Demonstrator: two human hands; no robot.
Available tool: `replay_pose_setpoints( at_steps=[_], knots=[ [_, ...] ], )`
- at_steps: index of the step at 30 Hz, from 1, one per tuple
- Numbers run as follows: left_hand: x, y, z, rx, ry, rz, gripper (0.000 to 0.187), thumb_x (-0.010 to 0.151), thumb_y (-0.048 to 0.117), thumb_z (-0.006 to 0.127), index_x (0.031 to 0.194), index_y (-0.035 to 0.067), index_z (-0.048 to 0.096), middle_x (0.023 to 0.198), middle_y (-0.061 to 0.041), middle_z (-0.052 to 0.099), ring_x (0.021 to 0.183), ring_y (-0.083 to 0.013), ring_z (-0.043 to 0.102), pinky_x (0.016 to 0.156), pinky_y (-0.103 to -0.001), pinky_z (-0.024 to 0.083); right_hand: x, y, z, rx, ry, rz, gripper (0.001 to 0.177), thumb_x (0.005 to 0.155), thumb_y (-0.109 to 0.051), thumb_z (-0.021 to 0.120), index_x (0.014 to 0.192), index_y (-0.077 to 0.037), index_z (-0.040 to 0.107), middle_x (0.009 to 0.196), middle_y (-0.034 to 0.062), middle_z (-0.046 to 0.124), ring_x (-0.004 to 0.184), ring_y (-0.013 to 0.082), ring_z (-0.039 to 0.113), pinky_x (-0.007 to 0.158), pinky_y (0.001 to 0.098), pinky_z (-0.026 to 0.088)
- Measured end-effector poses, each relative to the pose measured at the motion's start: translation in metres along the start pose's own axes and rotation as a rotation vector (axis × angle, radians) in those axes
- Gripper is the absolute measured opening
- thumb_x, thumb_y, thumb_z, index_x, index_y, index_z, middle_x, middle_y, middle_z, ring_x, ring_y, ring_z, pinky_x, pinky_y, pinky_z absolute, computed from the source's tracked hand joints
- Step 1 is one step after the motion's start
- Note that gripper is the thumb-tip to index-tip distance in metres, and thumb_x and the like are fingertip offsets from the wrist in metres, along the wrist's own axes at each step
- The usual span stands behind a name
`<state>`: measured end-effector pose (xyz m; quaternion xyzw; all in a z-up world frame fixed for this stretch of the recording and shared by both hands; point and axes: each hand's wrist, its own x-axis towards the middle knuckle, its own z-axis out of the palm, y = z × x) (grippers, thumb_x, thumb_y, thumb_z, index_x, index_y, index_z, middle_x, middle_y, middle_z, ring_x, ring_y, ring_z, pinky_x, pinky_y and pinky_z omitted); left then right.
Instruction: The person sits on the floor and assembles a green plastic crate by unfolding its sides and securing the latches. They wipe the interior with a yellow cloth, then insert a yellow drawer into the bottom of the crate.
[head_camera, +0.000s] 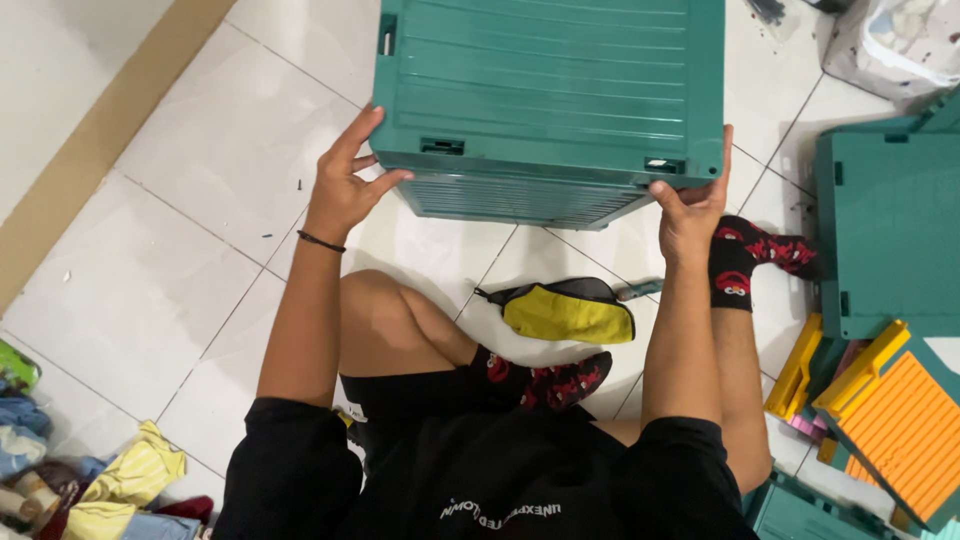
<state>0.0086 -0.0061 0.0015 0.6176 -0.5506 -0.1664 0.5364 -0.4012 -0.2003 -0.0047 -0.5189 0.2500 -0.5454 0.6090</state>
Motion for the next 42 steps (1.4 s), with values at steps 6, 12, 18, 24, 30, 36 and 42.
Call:
replay_pose_setpoints(
  at_steps=[6, 12, 18, 24, 30, 36, 42],
  knots=[
    [-0.006, 0.008, 0.010, -0.046, 0.021, -0.015, 0.085, 0.088, 0.007, 0.089, 0.158, 0.013, 0.042, 0.156, -0.017, 0.053, 0.141, -0.0299, 0.058, 0.104, -0.043, 0.055, -0.002, 0.030, -0.020, -0.054, 0.034, -0.030, 0.108, 0.085, 0.002, 0.091, 0.167, -0.008, 0.021, 0.154, 0.0113, 0.052, 0.141, 0.0248, 0.054, 0.122, 0.0383, 0.046],
    [-0.009, 0.014, 0.017, -0.041, 0.024, 0.025, 0.088, 0.093, 0.005, 0.086, 0.162, 0.011, 0.032, 0.146, -0.021, 0.061, 0.132, -0.0287, 0.066, 0.107, -0.042, 0.055, -0.017, 0.078, -0.035, -0.230, 0.024, 0.087, 0.062, 0.089, 0.006, 0.082, 0.142, -0.002, 0.051, 0.135, 0.0109, 0.063, 0.126, 0.0224, 0.061, 0.109, 0.0352, 0.051],
    [-0.007, 0.015, 0.015, -0.009, 0.034, 0.047, 0.086, 0.093, 0.005, 0.086, 0.161, 0.012, 0.033, 0.134, -0.021, 0.069, 0.126, -0.0290, 0.069, 0.104, -0.042, 0.055, -0.027, 0.084, -0.021, -0.180, 0.083, 0.158, 0.044, 0.095, 0.005, 0.073, 0.135, -0.002, 0.056, 0.127, 0.0068, 0.064, 0.119, 0.0180, 0.061, 0.102, 0.0324, 0.050],
    [-0.006, 0.018, 0.016, 0.006, 0.040, 0.020, 0.085, 0.094, 0.006, 0.086, 0.161, 0.012, 0.033, 0.139, -0.020, 0.066, 0.128, -0.0282, 0.068, 0.104, -0.042, 0.055, -0.025, 0.085, -0.025, -0.179, 0.115, 0.032, 0.045, 0.099, -0.005, 0.071, 0.141, -0.002, 0.055, 0.124, 0.0025, 0.065, 0.114, 0.0136, 0.059, 0.100, 0.0294, 0.048],
    [-0.001, 0.017, 0.019, 0.052, 0.062, -0.004, 0.084, 0.093, 0.008, 0.088, 0.160, 0.011, 0.037, 0.152, -0.018, 0.057, 0.137, -0.0304, 0.062, 0.104, -0.044, 0.055, -0.015, 0.096, -0.039, -0.277, 0.142, 0.002, 0.041, 0.108, -0.018, 0.069, 0.141, 0.001, 0.059, 0.122, 0.0026, 0.068, 0.113, 0.0132, 0.060, 0.103, 0.0280, 0.047],
    [0.009, 0.012, 0.008, 0.085, -0.013, 0.166, 0.085, 0.092, 0.007, 0.090, 0.158, 0.013, 0.036, 0.170, -0.021, 0.028, 0.150, -0.0379, 0.050, 0.104, -0.043, 0.057, -0.020, 0.071, -0.008, -0.487, 0.272, -0.156, 0.069, 0.102, -0.020, 0.076, 0.154, -0.003, 0.034, 0.149, 0.0151, 0.046, 0.134, 0.0239, 0.048, 0.115, 0.0378, 0.040],
    [0.015, -0.007, 0.003, 0.058, -0.121, 0.091, 0.103, 0.086, 0.014, 0.095, 0.158, 0.015, 0.022, 0.158, -0.021, 0.047, 0.135, -0.0347, 0.063, 0.103, -0.042, 0.057, -0.041, 0.031, 0.054, -1.111, 0.095, -0.727, 0.086, 0.099, -0.026, 0.088, 0.160, -0.014, 0.028, 0.167, 0.0173, 0.022, 0.158, 0.0350, 0.021, 0.131, 0.0508, 0.022]
  ],
)
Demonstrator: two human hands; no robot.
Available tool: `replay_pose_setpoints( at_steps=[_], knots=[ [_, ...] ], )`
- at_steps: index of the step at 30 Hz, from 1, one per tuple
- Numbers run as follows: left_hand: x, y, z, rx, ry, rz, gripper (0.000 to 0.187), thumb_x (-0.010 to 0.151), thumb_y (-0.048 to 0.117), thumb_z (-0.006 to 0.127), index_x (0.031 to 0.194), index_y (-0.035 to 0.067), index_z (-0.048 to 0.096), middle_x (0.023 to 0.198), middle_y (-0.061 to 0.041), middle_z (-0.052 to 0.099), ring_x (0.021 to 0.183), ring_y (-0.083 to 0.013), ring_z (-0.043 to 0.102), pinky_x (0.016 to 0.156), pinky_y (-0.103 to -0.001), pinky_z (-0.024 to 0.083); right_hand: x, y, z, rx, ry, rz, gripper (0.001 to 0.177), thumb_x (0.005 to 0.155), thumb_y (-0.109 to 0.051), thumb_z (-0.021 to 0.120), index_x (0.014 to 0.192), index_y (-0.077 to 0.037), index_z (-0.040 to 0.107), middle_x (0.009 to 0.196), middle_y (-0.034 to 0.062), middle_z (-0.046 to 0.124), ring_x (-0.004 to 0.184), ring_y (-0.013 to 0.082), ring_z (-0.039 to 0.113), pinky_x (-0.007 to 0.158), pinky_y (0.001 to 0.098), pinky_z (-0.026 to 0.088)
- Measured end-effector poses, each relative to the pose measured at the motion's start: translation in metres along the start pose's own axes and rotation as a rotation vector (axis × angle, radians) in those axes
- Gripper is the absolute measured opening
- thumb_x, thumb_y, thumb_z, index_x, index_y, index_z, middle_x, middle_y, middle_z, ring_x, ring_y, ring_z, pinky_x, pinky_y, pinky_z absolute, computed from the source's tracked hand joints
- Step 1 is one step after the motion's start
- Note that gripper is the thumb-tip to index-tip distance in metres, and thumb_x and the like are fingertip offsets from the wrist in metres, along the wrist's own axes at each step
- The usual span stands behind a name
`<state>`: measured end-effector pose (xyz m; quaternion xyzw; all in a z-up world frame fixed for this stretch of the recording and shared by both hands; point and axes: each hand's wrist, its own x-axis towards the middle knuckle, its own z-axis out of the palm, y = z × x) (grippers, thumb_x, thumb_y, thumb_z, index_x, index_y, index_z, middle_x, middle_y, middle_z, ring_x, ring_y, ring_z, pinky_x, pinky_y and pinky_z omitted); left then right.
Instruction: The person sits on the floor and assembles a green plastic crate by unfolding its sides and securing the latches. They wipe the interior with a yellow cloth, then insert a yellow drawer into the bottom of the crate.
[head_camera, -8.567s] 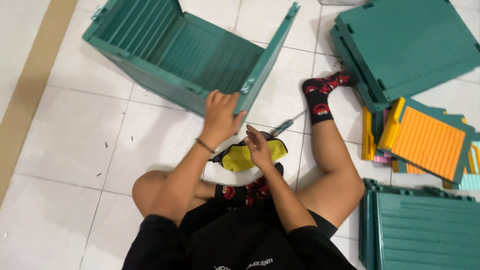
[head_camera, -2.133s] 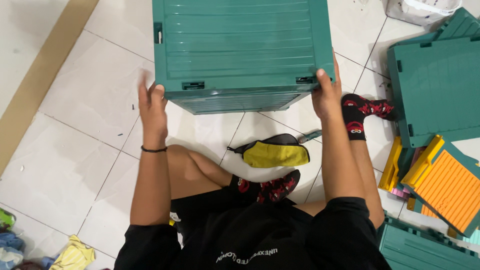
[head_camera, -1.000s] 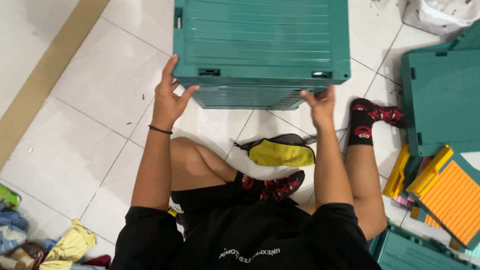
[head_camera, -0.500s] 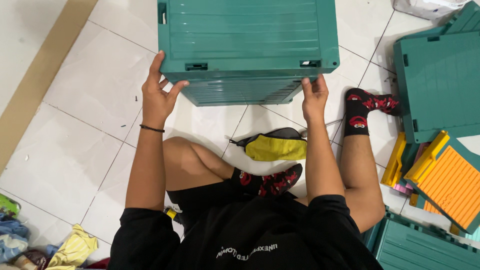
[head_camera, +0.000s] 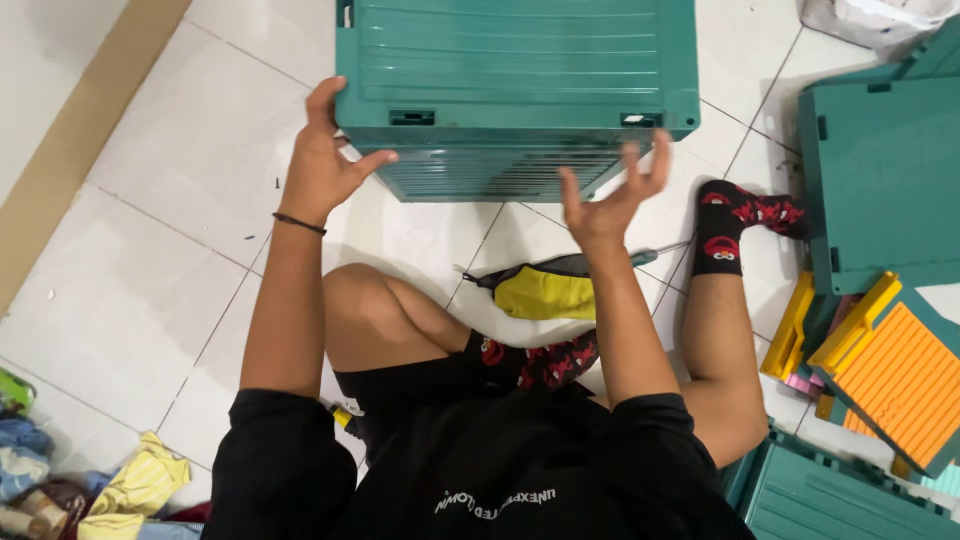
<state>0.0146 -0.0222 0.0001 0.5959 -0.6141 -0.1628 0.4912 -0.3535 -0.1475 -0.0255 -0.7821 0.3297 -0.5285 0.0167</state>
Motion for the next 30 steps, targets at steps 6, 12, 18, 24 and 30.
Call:
replay_pose_setpoints(
  at_steps=[6, 12, 18, 24, 30],
  knots=[
    [-0.013, 0.002, 0.028, 0.063, 0.089, -0.021, 0.103, 0.078, 0.022, 0.099, 0.155, 0.012, 0.031, 0.143, -0.019, 0.061, 0.117, -0.0294, 0.072, 0.094, -0.038, 0.063, 0.029, -0.061, 0.014, -0.064, -0.363, -0.234, 0.073, 0.095, -0.040, 0.088, 0.154, -0.018, 0.051, 0.167, 0.0157, 0.030, 0.157, 0.0355, 0.023, 0.129, 0.0552, 0.013],
    [-0.049, 0.053, 0.099, 0.113, 0.216, 0.012, 0.095, 0.081, 0.029, 0.093, 0.156, 0.013, 0.037, 0.152, -0.019, 0.054, 0.114, -0.0330, 0.073, 0.089, -0.037, 0.065, 0.040, -0.074, -0.001, 0.002, -0.473, -0.193, 0.063, 0.092, -0.044, 0.082, 0.143, -0.014, 0.063, 0.158, 0.0152, 0.047, 0.150, 0.0341, 0.039, 0.127, 0.0591, 0.009],
    [-0.071, 0.112, 0.158, 0.124, 0.132, 0.089, 0.092, 0.084, 0.030, 0.085, 0.159, 0.023, 0.031, 0.157, -0.027, 0.041, 0.119, -0.0380, 0.069, 0.086, -0.037, 0.063, 0.053, -0.060, -0.049, -0.025, -0.487, -0.153, 0.061, 0.090, -0.052, 0.072, 0.136, -0.012, 0.066, 0.144, 0.0114, 0.061, 0.141, 0.0348, 0.052, 0.126, 0.0597, 0.008],
    [-0.069, 0.132, 0.192, -0.029, -0.207, 0.076, 0.081, 0.092, 0.017, 0.077, 0.160, 0.020, 0.032, 0.164, -0.025, 0.041, 0.111, -0.0374, 0.070, 0.082, -0.039, 0.062, 0.069, -0.078, -0.082, 0.009, -0.508, -0.186, 0.050, 0.088, -0.033, 0.080, 0.130, -0.008, 0.066, 0.139, 0.0137, 0.061, 0.131, 0.0354, 0.057, 0.121, 0.0563, 0.032],
    [-0.046, 0.103, 0.180, -0.166, 0.167, -0.008, 0.072, 0.091, 0.010, 0.078, 0.152, 0.008, 0.040, 0.155, -0.017, 0.049, 0.146, -0.0358, 0.050, 0.126, -0.043, 0.042, 0.090, -0.095, -0.089, -0.203, -0.585, -0.174, 0.045, 0.087, -0.013, 0.084, 0.130, -0.008, 0.069, 0.131, 0.0080, 0.065, 0.115, 0.0308, 0.060, 0.094, 0.0432, 0.047]
  ],
)
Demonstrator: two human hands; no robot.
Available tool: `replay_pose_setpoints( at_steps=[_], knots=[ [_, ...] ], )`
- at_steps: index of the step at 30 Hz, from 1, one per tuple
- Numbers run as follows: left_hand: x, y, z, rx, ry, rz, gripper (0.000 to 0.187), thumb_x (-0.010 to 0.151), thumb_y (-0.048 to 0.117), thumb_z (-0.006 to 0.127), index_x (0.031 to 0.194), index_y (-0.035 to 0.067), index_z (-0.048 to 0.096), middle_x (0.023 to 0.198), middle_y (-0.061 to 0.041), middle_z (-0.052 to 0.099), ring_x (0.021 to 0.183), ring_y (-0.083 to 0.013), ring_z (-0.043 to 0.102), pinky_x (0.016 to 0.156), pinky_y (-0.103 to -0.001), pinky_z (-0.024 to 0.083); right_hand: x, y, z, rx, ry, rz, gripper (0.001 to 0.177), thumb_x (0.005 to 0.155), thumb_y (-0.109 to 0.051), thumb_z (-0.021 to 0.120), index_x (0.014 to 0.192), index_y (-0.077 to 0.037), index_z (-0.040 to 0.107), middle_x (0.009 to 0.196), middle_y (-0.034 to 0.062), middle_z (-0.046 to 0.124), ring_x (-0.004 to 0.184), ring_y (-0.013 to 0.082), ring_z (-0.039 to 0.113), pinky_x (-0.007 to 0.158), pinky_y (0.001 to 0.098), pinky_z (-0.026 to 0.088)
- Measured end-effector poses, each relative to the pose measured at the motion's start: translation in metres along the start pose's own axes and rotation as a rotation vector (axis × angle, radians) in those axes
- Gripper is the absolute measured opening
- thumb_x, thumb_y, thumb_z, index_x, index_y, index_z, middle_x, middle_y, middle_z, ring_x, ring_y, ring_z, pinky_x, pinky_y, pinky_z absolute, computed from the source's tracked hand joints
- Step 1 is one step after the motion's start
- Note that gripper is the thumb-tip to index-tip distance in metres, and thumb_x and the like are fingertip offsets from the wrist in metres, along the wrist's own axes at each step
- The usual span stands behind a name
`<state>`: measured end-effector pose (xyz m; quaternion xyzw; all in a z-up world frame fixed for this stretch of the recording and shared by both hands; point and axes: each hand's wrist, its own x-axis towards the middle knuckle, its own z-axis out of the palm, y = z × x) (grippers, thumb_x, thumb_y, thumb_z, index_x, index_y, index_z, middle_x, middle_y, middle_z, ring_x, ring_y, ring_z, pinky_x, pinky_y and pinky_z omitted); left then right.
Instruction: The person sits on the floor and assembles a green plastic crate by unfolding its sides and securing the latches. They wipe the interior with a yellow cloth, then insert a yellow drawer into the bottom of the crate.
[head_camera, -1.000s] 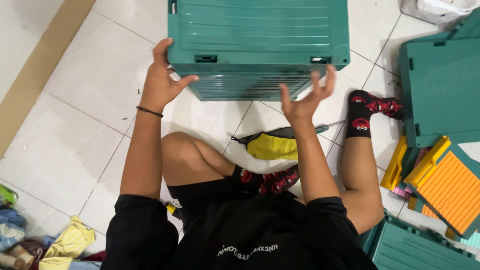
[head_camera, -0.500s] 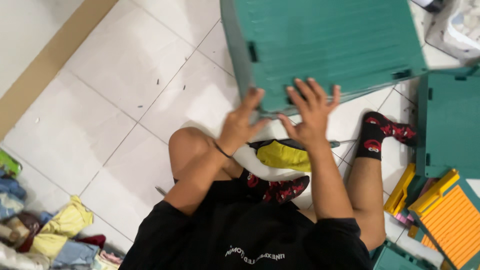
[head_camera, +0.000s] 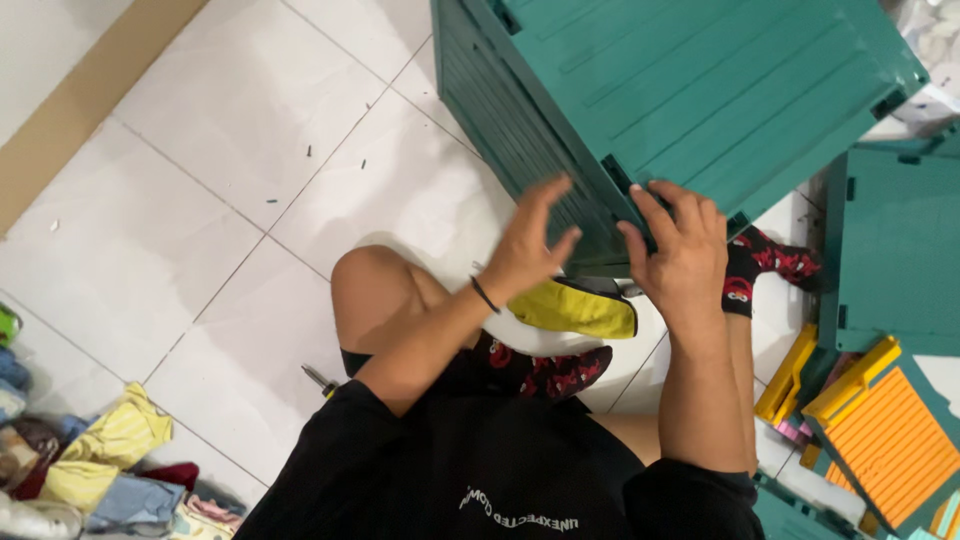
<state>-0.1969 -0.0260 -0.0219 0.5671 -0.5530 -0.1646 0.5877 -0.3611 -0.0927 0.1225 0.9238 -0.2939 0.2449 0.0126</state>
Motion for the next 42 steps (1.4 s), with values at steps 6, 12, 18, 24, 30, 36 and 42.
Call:
replay_pose_setpoints(
  at_steps=[6, 12, 18, 24, 30, 36, 42],
  knots=[
    [0.069, -0.021, -0.044, 0.356, -0.033, 0.255, 0.087, 0.082, 0.024, 0.089, 0.153, 0.013, 0.040, 0.163, -0.016, 0.031, 0.152, -0.0392, 0.029, 0.128, -0.053, 0.027, 0.008, -0.004, -0.007, -0.072, -0.037, -0.036, 0.044, 0.085, -0.009, 0.082, 0.127, -0.010, 0.071, 0.132, 0.0049, 0.065, 0.114, 0.0279, 0.061, 0.093, 0.0417, 0.047],
    [0.116, -0.019, -0.055, 0.480, -0.281, 0.570, 0.061, 0.087, 0.027, 0.087, 0.142, 0.017, 0.062, 0.158, -0.005, 0.046, 0.150, -0.0277, 0.039, 0.130, -0.052, 0.023, 0.016, -0.002, -0.010, -0.029, -0.048, -0.020, 0.039, 0.081, -0.007, 0.081, 0.119, -0.010, 0.073, 0.129, 0.0037, 0.067, 0.114, 0.0259, 0.062, 0.089, 0.0403, 0.048],
    [0.121, -0.021, -0.052, 0.430, -0.287, 0.595, 0.052, 0.084, 0.028, 0.086, 0.132, 0.016, 0.067, 0.147, -0.002, 0.059, 0.141, -0.0229, 0.049, 0.124, -0.048, 0.030, 0.018, 0.002, -0.010, -0.002, -0.051, -0.020, 0.036, 0.078, -0.006, 0.081, 0.114, -0.009, 0.075, 0.124, 0.0027, 0.069, 0.104, 0.0258, 0.061, 0.086, 0.0398, 0.048],
    [0.121, -0.023, -0.050, 0.523, -0.280, 0.640, 0.056, 0.083, 0.026, 0.091, 0.133, 0.016, 0.066, 0.148, -0.004, 0.057, 0.141, -0.0239, 0.049, 0.124, -0.049, 0.030, 0.014, 0.007, 0.002, -0.050, -0.050, -0.035, 0.038, 0.080, -0.007, 0.080, 0.117, -0.008, 0.073, 0.126, 0.0027, 0.068, 0.099, 0.0268, 0.059, 0.085, 0.0389, 0.049],
    [0.103, -0.030, -0.029, 0.323, -0.147, 0.545, 0.083, 0.074, 0.043, 0.096, 0.137, 0.004, 0.057, 0.149, -0.017, 0.046, 0.142, -0.0375, 0.038, 0.123, -0.059, 0.025, 0.014, -0.006, 0.023, -0.296, 0.066, 0.022, 0.040, 0.078, -0.020, 0.085, 0.114, -0.010, 0.069, 0.125, 0.0055, 0.065, 0.099, 0.0269, 0.058, 0.080, 0.0414, 0.044],
    [0.059, -0.044, -0.003, 0.331, 0.136, 0.312, 0.069, 0.082, 0.046, 0.095, 0.128, 0.013, 0.057, 0.139, -0.004, 0.051, 0.136, -0.0260, 0.046, 0.125, -0.055, 0.028, 0.008, -0.005, 0.029, -0.292, 0.104, 0.056, 0.045, 0.080, -0.022, 0.085, 0.120, -0.010, 0.070, 0.129, 0.0039, 0.063, 0.107, 0.0251, 0.058, 0.086, 0.0419, 0.042],
    [0.054, -0.049, 0.001, 0.536, 0.039, 0.378, 0.054, 0.080, 0.041, 0.089, 0.122, 0.014, 0.069, 0.135, -0.006, 0.058, 0.129, -0.0288, 0.050, 0.108, -0.049, 0.032, 0.007, 0.000, 0.024, -0.312, 0.060, 0.053, 0.048, 0.083, -0.026, 0.084, 0.127, -0.014, 0.073, 0.131, 0.0002, 0.063, 0.107, 0.0233, 0.058, 0.086, 0.0409, 0.041]
  ],
)
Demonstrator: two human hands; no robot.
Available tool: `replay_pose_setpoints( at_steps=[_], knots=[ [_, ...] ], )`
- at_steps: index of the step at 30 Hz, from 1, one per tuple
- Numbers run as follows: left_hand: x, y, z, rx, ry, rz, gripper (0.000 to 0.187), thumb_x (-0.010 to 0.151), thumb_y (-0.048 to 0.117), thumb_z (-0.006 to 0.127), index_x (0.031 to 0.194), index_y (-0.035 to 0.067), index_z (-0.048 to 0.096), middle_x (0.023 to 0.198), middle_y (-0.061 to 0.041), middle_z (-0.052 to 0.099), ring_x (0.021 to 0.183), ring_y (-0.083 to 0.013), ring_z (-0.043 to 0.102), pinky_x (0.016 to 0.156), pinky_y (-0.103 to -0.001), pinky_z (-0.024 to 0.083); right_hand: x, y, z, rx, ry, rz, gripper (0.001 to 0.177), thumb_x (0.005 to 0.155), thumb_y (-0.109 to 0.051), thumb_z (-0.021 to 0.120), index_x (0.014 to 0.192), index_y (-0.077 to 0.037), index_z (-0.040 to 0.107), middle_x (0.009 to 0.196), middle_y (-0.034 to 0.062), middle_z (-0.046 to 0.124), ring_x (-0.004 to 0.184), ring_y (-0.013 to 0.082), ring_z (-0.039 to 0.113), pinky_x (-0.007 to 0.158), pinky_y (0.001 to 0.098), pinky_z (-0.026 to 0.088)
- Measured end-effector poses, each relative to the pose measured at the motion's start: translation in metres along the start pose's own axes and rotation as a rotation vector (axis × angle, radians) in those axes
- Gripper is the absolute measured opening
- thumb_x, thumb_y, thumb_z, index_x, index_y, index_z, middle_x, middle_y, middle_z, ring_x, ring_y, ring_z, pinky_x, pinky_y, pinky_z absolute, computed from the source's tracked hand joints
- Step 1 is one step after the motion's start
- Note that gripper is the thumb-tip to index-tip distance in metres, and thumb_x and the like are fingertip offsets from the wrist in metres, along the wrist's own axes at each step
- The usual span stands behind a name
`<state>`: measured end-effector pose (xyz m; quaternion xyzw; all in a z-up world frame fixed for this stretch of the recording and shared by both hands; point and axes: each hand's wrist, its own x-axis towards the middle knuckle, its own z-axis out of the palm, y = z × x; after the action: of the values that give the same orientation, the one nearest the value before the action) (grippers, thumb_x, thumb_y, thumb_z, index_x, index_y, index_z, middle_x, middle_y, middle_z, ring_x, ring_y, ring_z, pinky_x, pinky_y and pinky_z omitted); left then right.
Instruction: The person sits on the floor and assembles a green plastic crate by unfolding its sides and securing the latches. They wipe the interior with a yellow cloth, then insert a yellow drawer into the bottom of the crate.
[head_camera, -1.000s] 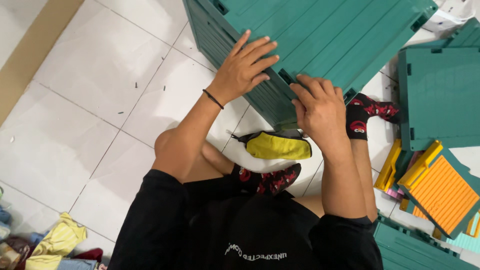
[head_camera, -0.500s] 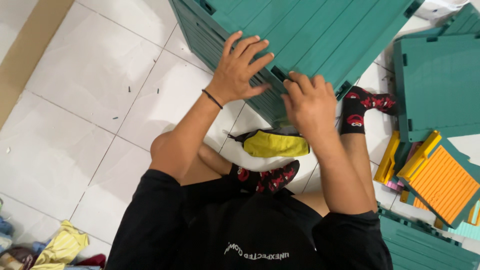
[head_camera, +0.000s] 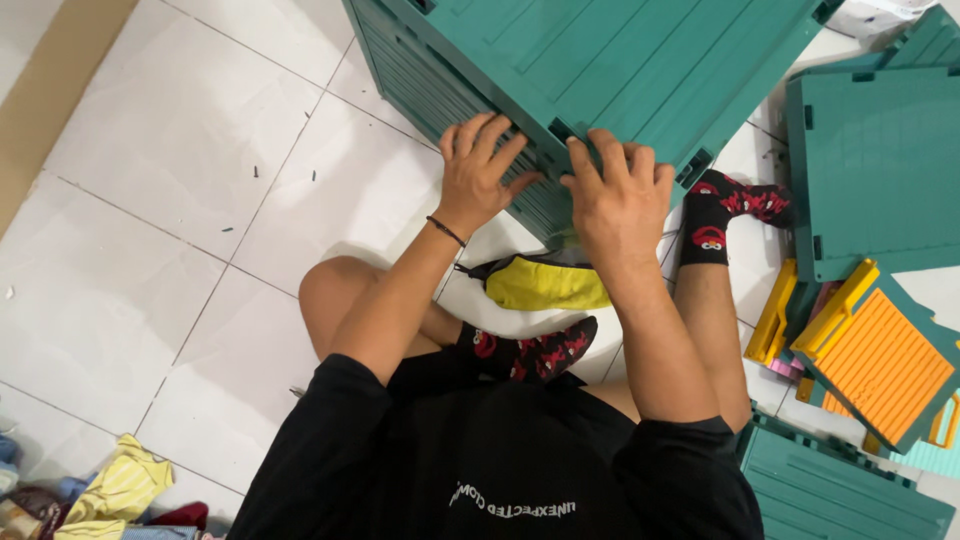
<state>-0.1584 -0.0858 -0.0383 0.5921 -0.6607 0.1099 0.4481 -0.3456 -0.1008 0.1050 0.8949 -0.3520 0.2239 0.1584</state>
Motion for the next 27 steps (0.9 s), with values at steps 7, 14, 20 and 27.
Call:
replay_pose_setpoints(
  at_steps=[7, 14, 20, 27],
  knots=[
    [0.004, -0.006, 0.000, 0.125, 0.024, 0.141, 0.043, 0.087, 0.038, 0.088, 0.120, 0.015, 0.073, 0.127, 0.000, 0.064, 0.122, -0.0226, 0.054, 0.103, -0.045, 0.032, -0.002, 0.005, 0.001, 0.009, -0.013, 0.020, 0.039, 0.084, -0.026, 0.083, 0.122, -0.018, 0.077, 0.128, -0.0030, 0.065, 0.103, 0.0220, 0.058, 0.084, 0.0401, 0.042],
    [0.008, -0.002, -0.001, 0.141, 0.111, 0.125, 0.037, 0.084, 0.036, 0.088, 0.112, 0.015, 0.075, 0.119, 0.001, 0.068, 0.115, -0.0228, 0.058, 0.102, -0.042, 0.034, 0.004, 0.014, -0.002, -0.005, -0.069, -0.085, 0.044, 0.080, -0.026, 0.084, 0.123, -0.015, 0.077, 0.127, -0.0022, 0.068, 0.097, 0.0207, 0.058, 0.079, 0.0382, 0.044],
    [0.012, -0.002, -0.002, 0.192, 0.115, 0.153, 0.037, 0.085, 0.038, 0.089, 0.109, 0.016, 0.074, 0.117, 0.002, 0.067, 0.110, -0.0208, 0.058, 0.098, -0.042, 0.032, 0.005, 0.019, 0.001, 0.054, -0.070, -0.077, 0.044, 0.079, -0.024, 0.085, 0.122, -0.017, 0.078, 0.124, -0.0031, 0.067, 0.098, 0.0220, 0.058, 0.079, 0.0382, 0.045],
    [0.014, 0.001, -0.001, 0.001, 0.193, -0.047, 0.049, 0.071, 0.041, 0.096, 0.098, 0.013, 0.067, 0.103, 0.001, 0.064, 0.103, -0.0237, 0.057, 0.095, -0.044, 0.036, 0.004, 0.019, -0.001, 0.043, -0.050, -0.107, 0.048, 0.081, -0.024, 0.085, 0.127, -0.015, 0.077, 0.128, -0.0021, 0.068, 0.094, 0.0208, 0.058, 0.079, 0.0362, 0.046]
  ],
)
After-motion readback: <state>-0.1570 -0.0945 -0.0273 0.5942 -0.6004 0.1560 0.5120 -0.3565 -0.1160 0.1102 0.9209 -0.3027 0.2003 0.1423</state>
